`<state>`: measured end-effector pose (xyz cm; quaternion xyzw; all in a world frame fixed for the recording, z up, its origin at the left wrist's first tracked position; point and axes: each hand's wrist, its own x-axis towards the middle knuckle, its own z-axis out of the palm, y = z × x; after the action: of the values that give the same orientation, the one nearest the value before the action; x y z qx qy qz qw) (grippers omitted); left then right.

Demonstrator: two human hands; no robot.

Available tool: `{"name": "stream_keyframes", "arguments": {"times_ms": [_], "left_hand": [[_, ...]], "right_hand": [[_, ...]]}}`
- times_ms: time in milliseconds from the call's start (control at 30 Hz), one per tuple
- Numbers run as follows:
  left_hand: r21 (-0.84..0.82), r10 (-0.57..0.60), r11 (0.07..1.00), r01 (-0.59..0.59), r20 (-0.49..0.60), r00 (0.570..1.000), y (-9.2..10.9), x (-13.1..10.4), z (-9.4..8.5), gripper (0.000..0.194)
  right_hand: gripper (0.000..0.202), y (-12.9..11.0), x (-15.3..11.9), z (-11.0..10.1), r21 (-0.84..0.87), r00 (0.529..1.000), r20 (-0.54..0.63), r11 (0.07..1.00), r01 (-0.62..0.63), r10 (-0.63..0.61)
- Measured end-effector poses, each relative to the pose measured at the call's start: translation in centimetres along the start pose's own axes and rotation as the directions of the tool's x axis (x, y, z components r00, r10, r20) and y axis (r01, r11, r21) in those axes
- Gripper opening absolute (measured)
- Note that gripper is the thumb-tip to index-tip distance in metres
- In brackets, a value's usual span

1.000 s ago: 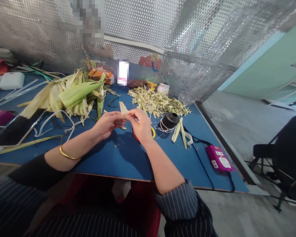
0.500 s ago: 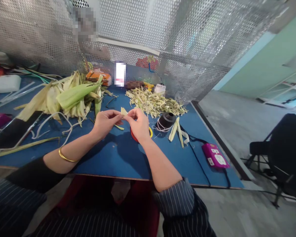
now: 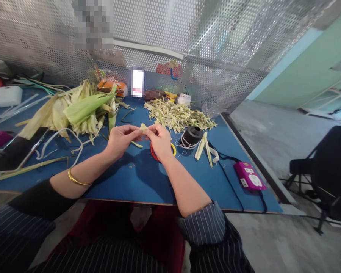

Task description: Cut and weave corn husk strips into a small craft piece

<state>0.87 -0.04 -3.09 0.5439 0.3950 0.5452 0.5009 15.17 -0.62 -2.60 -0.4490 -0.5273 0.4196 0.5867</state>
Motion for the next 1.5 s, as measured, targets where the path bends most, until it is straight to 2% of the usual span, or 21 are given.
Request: {"name": "stream_keyframes", "arguments": {"times_ms": [133, 233, 300, 400, 500, 667, 800, 1000, 1167, 1233, 1500], "left_hand": [[-0.144, -0.146, 0.979, 0.147, 0.02, 0.989, 0.1, 0.0, 0.1, 0.026], [-0.196, -0.213, 0.958, 0.211, 0.012, 0.977, 0.3, 0.1, 0.0, 0.025], [-0.226, -0.25, 0.944, 0.242, -0.008, 0.968, 0.3, 0.3, -0.1, 0.023], [-0.273, -0.293, 0.922, 0.273, -0.032, 0.956, 0.4, 0.5, -0.3, 0.02], [-0.318, -0.322, 0.9, 0.299, -0.022, 0.946, 0.4, 0.6, -0.3, 0.018], [-0.378, -0.361, 0.856, 0.352, 0.049, 0.931, 0.3, 0.4, -0.3, 0.014], [-0.391, -0.389, 0.836, 0.385, 0.071, 0.918, 0.4, 0.4, -0.4, 0.01], [-0.41, -0.454, 0.791, 0.454, 0.103, 0.885, 0.3, 0.5, -0.4, 0.006], [-0.427, -0.483, 0.765, 0.482, 0.115, 0.868, 0.3, 0.4, -0.4, 0.009], [-0.41, -0.464, 0.784, 0.467, 0.113, 0.879, 0.4, 0.3, -0.3, 0.004], [-0.242, -0.241, 0.939, 0.246, 0.052, 0.969, 0.4, 0.0, -0.1, 0.022]], "right_hand": [[0.016, 0.3, 0.1, 0.1, 0.16, 0.991, 0.02, 0.978, -0.132, 0.13], [0.017, 0.4, 0.2, -0.2, 0.13, 0.989, 0.044, 0.981, -0.146, 0.141], [0.016, 0.2, 0.1, -0.4, 0.035, 0.995, 0.048, 0.996, -0.087, 0.085], [0.021, -0.3, 0.0, -0.7, -0.162, 0.996, 0.045, 0.983, 0.085, -0.078], [0.025, -0.6, -0.1, -0.7, -0.315, 0.97, 0.078, 0.917, 0.243, -0.231], [0.006, -0.2, 0.0, -0.6, -0.391, 0.908, 0.194, 0.82, 0.418, -0.371], [0.001, 0.0, 0.0, -0.5, -0.416, 0.921, 0.189, 0.822, 0.389, -0.34], [0.008, -0.5, -0.2, -0.6, -0.407, 0.949, 0.174, 0.858, 0.313, -0.263], [0.011, -0.5, -0.4, -0.5, -0.411, 0.953, 0.154, 0.86, 0.303, -0.262], [0.012, -0.3, -0.3, -0.5, -0.41, 0.956, 0.139, 0.864, 0.293, -0.259], [0.011, 0.4, 0.0, -0.9, -0.389, 0.978, 0.059, 0.898, 0.206, -0.199]]}}
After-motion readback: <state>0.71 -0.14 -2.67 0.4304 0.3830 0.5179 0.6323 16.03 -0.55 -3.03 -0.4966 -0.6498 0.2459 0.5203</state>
